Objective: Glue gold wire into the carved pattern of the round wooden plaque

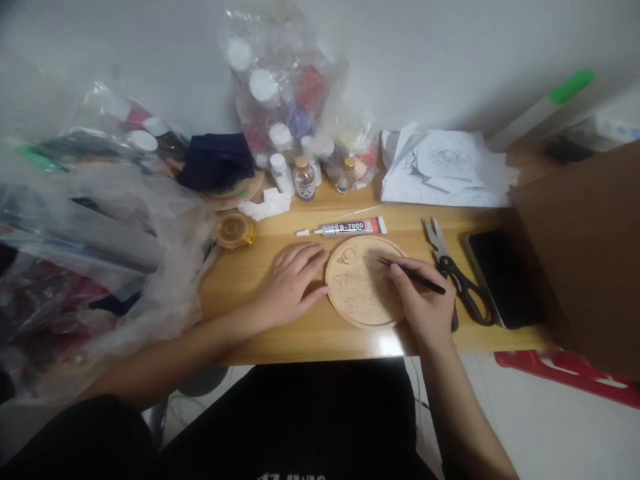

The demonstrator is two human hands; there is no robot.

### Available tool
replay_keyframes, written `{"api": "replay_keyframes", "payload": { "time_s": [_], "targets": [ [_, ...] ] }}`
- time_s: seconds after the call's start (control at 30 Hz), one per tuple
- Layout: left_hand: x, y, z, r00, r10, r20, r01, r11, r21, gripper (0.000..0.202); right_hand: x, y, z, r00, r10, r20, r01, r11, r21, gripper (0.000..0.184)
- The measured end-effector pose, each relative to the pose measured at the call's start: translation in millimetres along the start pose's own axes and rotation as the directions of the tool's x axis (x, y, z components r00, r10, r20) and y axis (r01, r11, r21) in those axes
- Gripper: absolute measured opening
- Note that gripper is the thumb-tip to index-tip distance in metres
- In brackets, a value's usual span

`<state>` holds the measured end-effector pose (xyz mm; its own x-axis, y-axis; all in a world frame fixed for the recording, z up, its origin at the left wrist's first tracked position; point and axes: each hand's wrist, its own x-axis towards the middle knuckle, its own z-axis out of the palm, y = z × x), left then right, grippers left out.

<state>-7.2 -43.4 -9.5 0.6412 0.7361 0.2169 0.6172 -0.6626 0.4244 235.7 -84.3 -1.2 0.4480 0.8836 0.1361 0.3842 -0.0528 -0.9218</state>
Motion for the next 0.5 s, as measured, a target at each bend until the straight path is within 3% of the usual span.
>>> {"api": "replay_keyframes", "payload": {
  "time_s": [0.07,0.13,0.27,0.43,0.5],
  "targets": [
    [0,0,0.6,1.000,-0.008,0.004,0.008,1.000,-0.014,0.057,-1,0,2,0.996,-0.035,-0.077,0.033,0.999,-0.022,0.016],
    [0,0,1.3,1.000,-0.015,0.008,0.016,1.000,-0.026,0.058,0,2,3,0.997,-0.004,-0.075,0.003,1.000,-0.016,0.018],
    [0,-1,4.3,0.998,-0.041,-0.051,0.035,0.994,-0.103,0.050,-2,4,-1,0.989,0.118,0.089,-0.122,0.992,0.036,0.022],
    [0,-10,8.4,0.966,-0.112,-0.233,0.022,0.934,-0.358,0.055,-5,-13,-9,0.916,0.093,0.391,-0.063,0.994,-0.088,0.026],
    [0,-13,8.2,0.954,-0.148,-0.262,0.030,0.912,-0.409,0.052,3,-25,-9,0.910,0.062,0.409,-0.023,0.995,-0.100,0.026]
  ]
}}
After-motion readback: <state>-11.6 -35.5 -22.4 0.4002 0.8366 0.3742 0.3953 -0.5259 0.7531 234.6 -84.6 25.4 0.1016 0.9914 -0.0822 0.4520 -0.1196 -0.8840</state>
